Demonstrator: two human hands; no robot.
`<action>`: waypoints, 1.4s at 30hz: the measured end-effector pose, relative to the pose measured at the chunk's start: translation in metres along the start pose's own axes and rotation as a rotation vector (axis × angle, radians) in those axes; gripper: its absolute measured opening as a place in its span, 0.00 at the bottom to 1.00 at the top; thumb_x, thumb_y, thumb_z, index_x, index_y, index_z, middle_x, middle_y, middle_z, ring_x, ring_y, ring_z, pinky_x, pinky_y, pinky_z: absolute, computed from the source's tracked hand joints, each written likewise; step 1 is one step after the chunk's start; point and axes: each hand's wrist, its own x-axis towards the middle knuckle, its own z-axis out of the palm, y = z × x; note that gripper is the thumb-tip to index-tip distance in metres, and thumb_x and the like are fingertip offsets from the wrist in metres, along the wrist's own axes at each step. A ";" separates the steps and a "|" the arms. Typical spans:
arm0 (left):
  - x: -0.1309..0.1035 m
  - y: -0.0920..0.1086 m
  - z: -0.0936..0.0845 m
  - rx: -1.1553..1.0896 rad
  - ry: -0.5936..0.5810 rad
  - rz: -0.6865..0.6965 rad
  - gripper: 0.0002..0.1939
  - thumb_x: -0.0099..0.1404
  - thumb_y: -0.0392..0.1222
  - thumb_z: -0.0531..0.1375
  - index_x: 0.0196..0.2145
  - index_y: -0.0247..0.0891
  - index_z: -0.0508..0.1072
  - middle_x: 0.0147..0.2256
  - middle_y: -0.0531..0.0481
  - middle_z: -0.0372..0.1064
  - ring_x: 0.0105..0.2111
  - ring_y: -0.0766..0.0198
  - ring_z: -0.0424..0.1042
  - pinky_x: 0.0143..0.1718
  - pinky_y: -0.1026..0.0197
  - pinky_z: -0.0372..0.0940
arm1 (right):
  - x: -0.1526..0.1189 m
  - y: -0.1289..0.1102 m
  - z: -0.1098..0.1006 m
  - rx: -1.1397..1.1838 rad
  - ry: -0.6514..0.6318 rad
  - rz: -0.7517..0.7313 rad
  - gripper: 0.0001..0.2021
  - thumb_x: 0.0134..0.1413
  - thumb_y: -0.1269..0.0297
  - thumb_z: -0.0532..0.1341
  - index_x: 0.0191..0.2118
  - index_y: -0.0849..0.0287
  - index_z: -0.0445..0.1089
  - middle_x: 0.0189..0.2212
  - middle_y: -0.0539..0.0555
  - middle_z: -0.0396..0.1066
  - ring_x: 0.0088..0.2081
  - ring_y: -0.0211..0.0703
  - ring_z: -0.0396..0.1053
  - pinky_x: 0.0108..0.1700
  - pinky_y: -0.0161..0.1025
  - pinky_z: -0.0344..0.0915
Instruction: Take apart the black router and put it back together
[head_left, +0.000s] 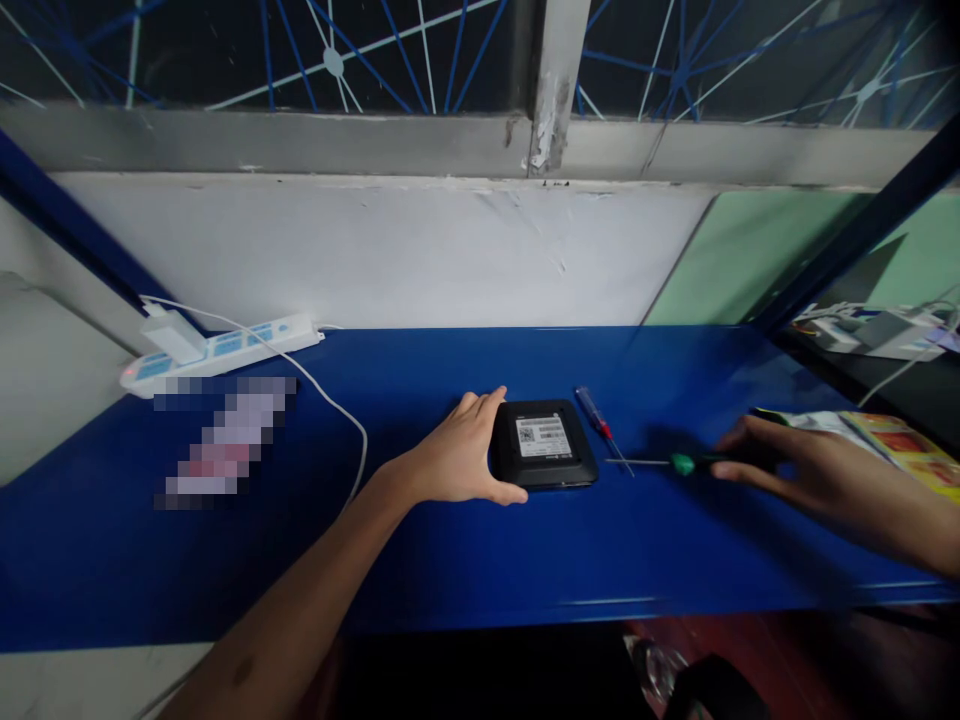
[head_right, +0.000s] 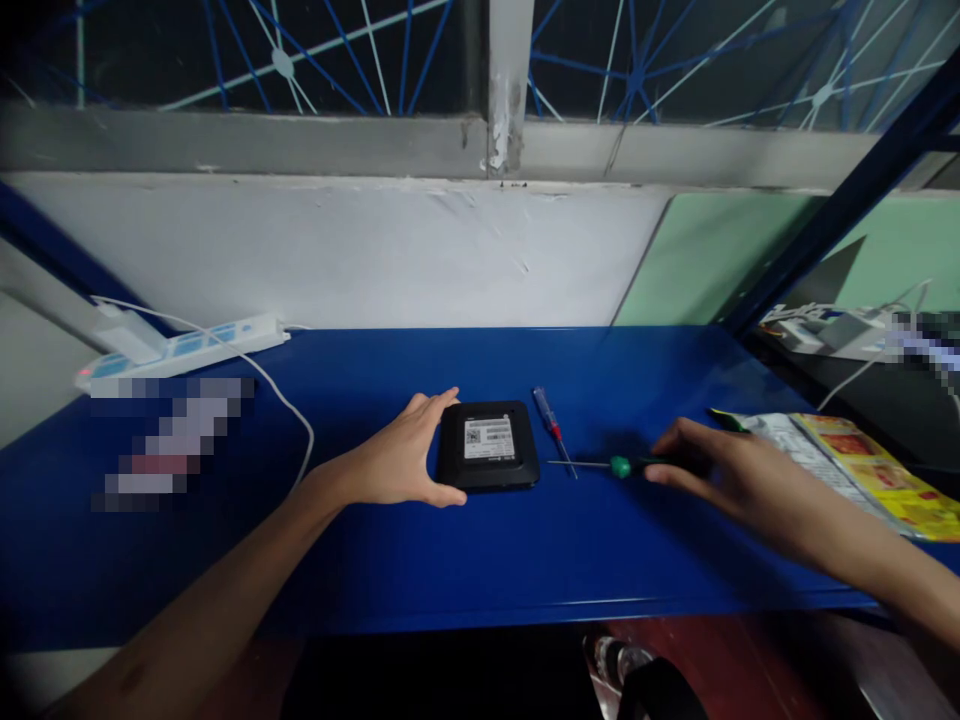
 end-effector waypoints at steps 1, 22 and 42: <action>0.000 0.000 0.000 0.001 -0.003 -0.001 0.70 0.45 0.66 0.69 0.72 0.35 0.37 0.66 0.32 0.50 0.66 0.31 0.48 0.60 0.34 0.57 | 0.002 0.007 0.000 0.014 0.001 0.010 0.14 0.58 0.44 0.61 0.38 0.47 0.74 0.35 0.55 0.80 0.33 0.53 0.78 0.32 0.44 0.71; -0.006 -0.001 -0.003 -0.007 -0.020 0.023 0.67 0.48 0.69 0.68 0.72 0.43 0.36 0.66 0.34 0.49 0.65 0.32 0.50 0.60 0.31 0.56 | 0.054 -0.002 0.059 -0.308 0.426 0.199 0.26 0.61 0.37 0.52 0.44 0.59 0.65 0.35 0.60 0.74 0.33 0.54 0.73 0.30 0.44 0.63; 0.000 0.005 0.007 0.105 0.080 0.111 0.63 0.48 0.67 0.70 0.70 0.35 0.45 0.67 0.32 0.50 0.67 0.37 0.48 0.65 0.38 0.53 | 0.116 -0.121 0.063 -0.066 0.051 -0.135 0.22 0.67 0.47 0.52 0.37 0.61 0.71 0.36 0.62 0.75 0.37 0.50 0.73 0.41 0.46 0.67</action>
